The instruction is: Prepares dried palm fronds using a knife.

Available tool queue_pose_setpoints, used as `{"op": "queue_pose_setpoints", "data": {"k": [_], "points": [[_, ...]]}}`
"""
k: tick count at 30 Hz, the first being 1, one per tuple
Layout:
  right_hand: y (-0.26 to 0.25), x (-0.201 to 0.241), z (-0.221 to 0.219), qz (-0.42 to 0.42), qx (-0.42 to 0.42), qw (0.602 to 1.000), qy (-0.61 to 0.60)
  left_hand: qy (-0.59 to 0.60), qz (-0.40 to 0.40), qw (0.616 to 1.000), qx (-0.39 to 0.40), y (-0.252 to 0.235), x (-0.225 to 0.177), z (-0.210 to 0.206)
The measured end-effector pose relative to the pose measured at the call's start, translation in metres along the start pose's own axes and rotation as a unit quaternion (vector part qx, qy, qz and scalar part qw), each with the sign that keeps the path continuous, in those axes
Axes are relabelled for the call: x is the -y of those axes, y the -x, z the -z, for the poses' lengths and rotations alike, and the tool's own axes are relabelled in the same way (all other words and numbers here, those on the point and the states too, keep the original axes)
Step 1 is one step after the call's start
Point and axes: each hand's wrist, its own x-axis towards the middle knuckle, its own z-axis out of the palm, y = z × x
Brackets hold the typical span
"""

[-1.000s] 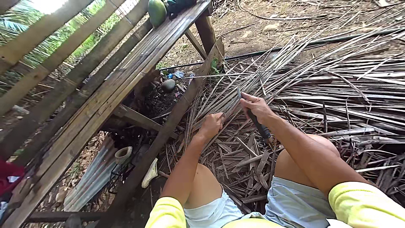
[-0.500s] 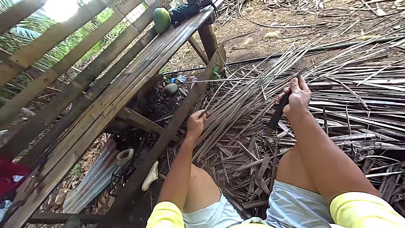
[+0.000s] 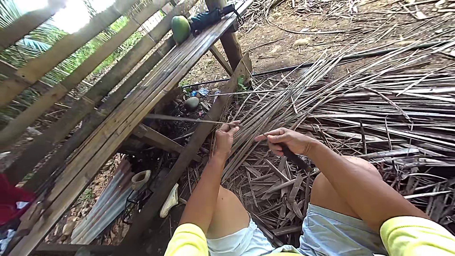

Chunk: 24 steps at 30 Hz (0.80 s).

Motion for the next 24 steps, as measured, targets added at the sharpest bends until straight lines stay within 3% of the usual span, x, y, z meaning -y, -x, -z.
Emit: {"op": "queue_pose_setpoints", "data": {"k": [4,12,15,16,18,20,22,24], "points": [[-0.017,-0.02,-0.017,-0.038,-0.022,0.999,-0.032,0.039,0.073,0.996,-0.016,0.005,-0.002,-0.017],[-0.035,-0.032,-0.026,-0.007,-0.163,0.979,-0.119,0.158,0.267,0.951,0.001,0.014,-0.003,-0.033],[-0.037,-0.027,-0.023,0.003,-0.212,0.966,-0.15,0.048,0.311,0.947,0.062,0.015,-0.016,-0.032],[-0.037,-0.023,-0.019,0.006,-0.237,0.958,-0.16,-0.043,0.268,0.959,0.083,0.021,-0.02,-0.033],[-0.036,-0.01,-0.011,-0.004,-0.288,0.94,-0.183,-0.256,0.044,0.963,0.065,0.035,-0.022,-0.032],[-0.032,-0.001,-0.003,-0.019,-0.305,0.931,-0.198,-0.422,-0.178,0.889,0.025,0.027,-0.012,-0.024],[-0.028,0.001,0.005,-0.02,-0.296,0.932,-0.207,-0.505,-0.263,0.822,0.006,0.007,0.002,-0.016],[-0.024,0.005,0.008,-0.02,-0.293,0.932,-0.212,-0.553,-0.259,0.791,0.023,-0.002,0.005,-0.006]]}}
